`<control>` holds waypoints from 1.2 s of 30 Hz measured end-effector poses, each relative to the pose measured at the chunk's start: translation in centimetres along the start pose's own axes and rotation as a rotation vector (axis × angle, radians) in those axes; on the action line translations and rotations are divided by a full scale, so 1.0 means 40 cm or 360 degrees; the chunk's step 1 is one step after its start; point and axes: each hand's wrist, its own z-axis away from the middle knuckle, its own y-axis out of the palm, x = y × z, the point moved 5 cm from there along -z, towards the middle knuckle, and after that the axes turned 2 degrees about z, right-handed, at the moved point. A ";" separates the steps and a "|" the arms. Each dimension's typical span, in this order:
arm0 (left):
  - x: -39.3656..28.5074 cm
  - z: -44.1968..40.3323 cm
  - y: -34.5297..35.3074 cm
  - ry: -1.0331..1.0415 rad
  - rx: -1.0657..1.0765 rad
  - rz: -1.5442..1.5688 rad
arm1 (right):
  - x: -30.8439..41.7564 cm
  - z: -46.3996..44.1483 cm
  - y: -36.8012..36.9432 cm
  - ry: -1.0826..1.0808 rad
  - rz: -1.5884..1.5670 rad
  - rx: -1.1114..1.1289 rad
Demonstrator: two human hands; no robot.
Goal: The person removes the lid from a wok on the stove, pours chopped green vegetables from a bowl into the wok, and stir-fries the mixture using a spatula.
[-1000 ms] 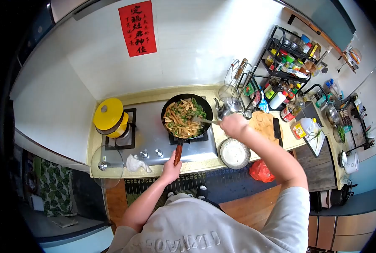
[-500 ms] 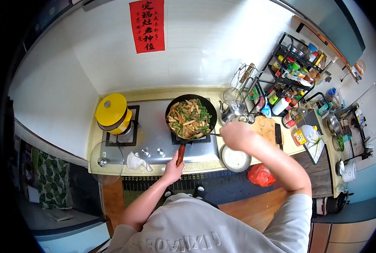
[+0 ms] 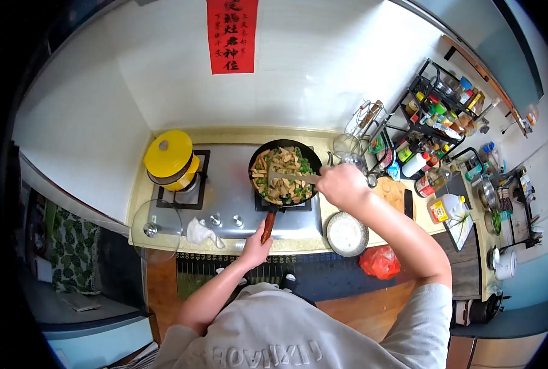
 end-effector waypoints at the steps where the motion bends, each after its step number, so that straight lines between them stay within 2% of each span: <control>1: 0.004 -0.001 0.000 0.0056 -0.0026 -0.0007 | 0.007 -0.021 -0.003 -0.0077 0.0082 -0.0039; 3: 0.002 -0.003 0.000 0.0163 -0.0082 -0.0019 | 0.016 -0.045 -0.031 -0.0275 0.0126 -0.0093; 5: 0.000 0.000 -0.002 0.0046 -0.0041 -0.0017 | 0.019 -0.065 -0.030 -0.0430 0.0174 -0.0163; 8: -0.031 0.012 -0.011 -0.0105 0.0017 0.0006 | 0.024 -0.115 -0.036 -0.0480 0.0117 -0.0112; 11: -0.009 0.004 -0.005 0.0138 -0.0113 -0.0085 | 0.090 -0.209 0.053 -0.0493 0.0135 -0.0062; 12: -0.014 0.008 -0.006 0.0112 -0.0091 -0.0037 | 0.144 -0.226 -0.012 -0.0313 0.0019 0.0126; 15: -0.014 0.009 -0.004 -0.0007 -0.0054 0.0008 | 0.209 -0.273 0.009 -0.0200 0.0089 -0.0004; 19: -0.025 0.014 -0.006 -0.0033 -0.0068 -0.0039 | 0.127 -0.253 0.041 0.0136 -0.0173 0.0204; 25: -0.026 0.012 -0.006 -0.0052 -0.0051 -0.0084 | 0.046 -0.093 0.250 0.0502 -0.0439 0.0137; 32: -0.018 0.007 -0.003 -0.0039 -0.0040 -0.0105 | 0.071 0.116 0.312 0.0600 -0.0588 -0.0163; 35: -0.012 0.006 -0.002 -0.0021 -0.0038 -0.0143 | 0.026 0.179 0.235 0.0566 -0.0532 -0.0254; 36: -0.024 0.010 -0.006 -0.0039 -0.0025 -0.0132 | 0.009 0.187 0.214 0.0432 -0.0416 -0.0203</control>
